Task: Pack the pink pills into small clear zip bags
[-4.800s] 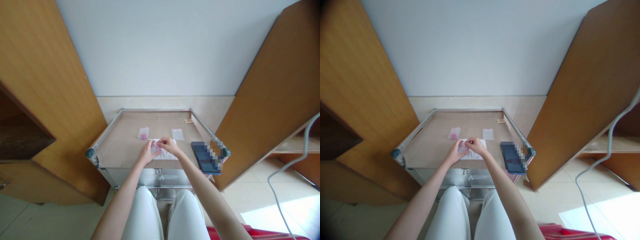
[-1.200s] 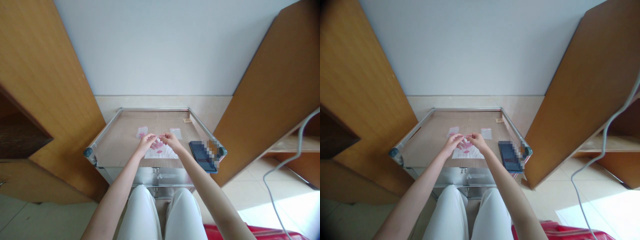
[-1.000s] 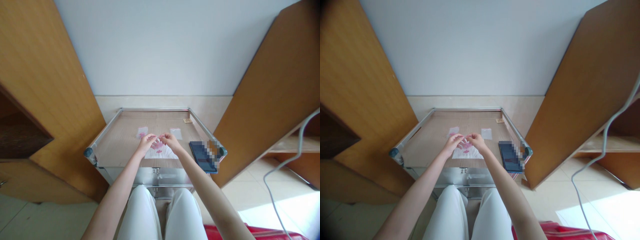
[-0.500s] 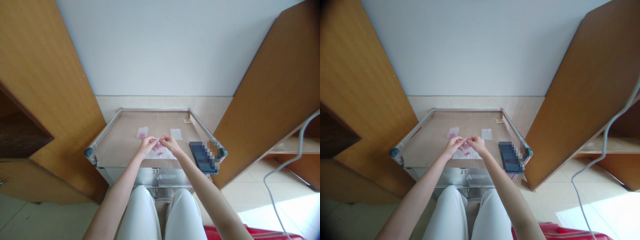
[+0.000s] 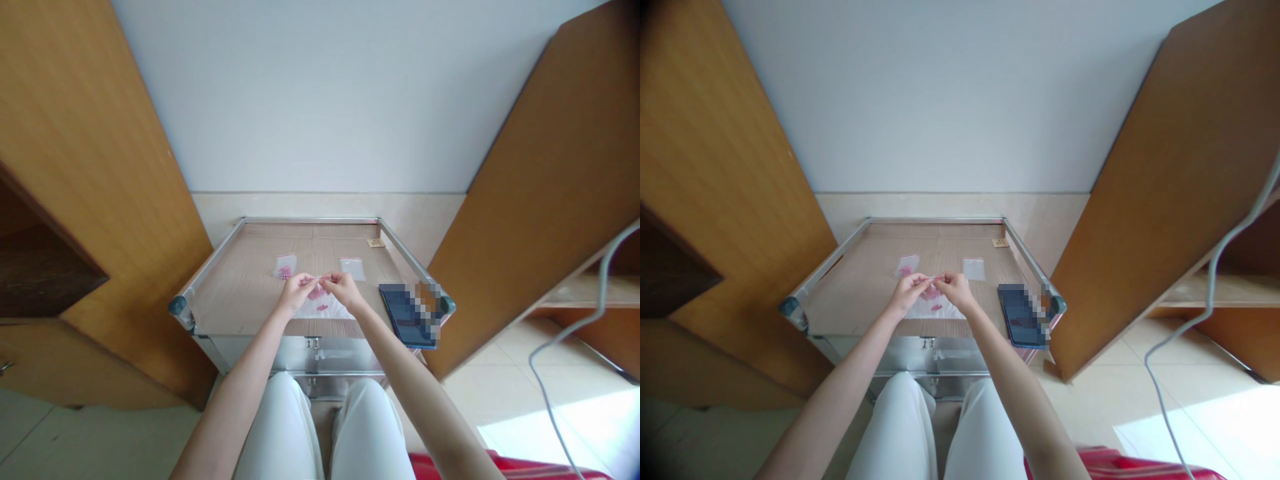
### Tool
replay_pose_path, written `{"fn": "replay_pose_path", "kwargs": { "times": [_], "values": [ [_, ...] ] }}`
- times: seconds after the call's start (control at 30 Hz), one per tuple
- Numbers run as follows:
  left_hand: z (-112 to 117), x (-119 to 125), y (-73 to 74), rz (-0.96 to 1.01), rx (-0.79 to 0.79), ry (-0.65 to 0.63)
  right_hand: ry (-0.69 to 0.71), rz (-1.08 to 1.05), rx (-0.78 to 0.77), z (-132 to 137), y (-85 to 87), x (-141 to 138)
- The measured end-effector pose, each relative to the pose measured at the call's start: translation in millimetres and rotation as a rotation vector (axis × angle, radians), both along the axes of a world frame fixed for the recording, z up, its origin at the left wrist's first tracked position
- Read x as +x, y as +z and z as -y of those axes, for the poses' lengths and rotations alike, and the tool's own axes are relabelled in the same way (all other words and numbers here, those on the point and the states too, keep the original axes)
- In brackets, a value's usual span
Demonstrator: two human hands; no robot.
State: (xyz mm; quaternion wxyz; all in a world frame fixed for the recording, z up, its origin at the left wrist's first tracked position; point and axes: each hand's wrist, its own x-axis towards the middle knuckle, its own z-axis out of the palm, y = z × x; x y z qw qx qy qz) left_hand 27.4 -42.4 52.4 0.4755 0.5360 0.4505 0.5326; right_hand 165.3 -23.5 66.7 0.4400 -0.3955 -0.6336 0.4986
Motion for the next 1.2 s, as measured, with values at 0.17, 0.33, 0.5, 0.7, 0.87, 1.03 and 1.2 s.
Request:
{"fn": "replay_pose_path", "kwargs": {
  "times": [0.17, 0.33, 0.5, 0.7, 0.87, 1.03, 1.2],
  "values": [
    [0.6, -1.1, 8.9, 0.027, 0.011, -0.066, 0.003, -0.073, -0.037, -1.0, 3.2, 7.6],
    [1.7, -5.2, 14.0, 0.011, 0.001, -0.036, -0.035, -0.134, -0.049, -4.3, 1.4, 13.9],
    [2.3, -6.5, 15.5, 0.010, -0.007, -0.033, -0.045, -0.183, -0.041, -4.6, -1.6, 16.1],
    [1.5, -6.3, 17.1, 0.026, 0.001, -0.051, -0.003, -0.228, -0.017, -4.0, -7.0, 18.6],
    [0.6, -6.8, 18.3, 0.000, 0.007, -0.060, -0.042, -0.269, 0.009, -3.4, -7.8, 17.1],
    [1.8, -8.6, 18.9, 0.023, -0.011, -0.044, -0.079, -0.339, -0.038, -1.0, -6.9, 13.2],
    [4.1, -9.2, 20.3, 0.064, -0.016, -0.014, -0.073, -0.377, -0.049, 1.9, -3.7, 12.3]
  ]
}}
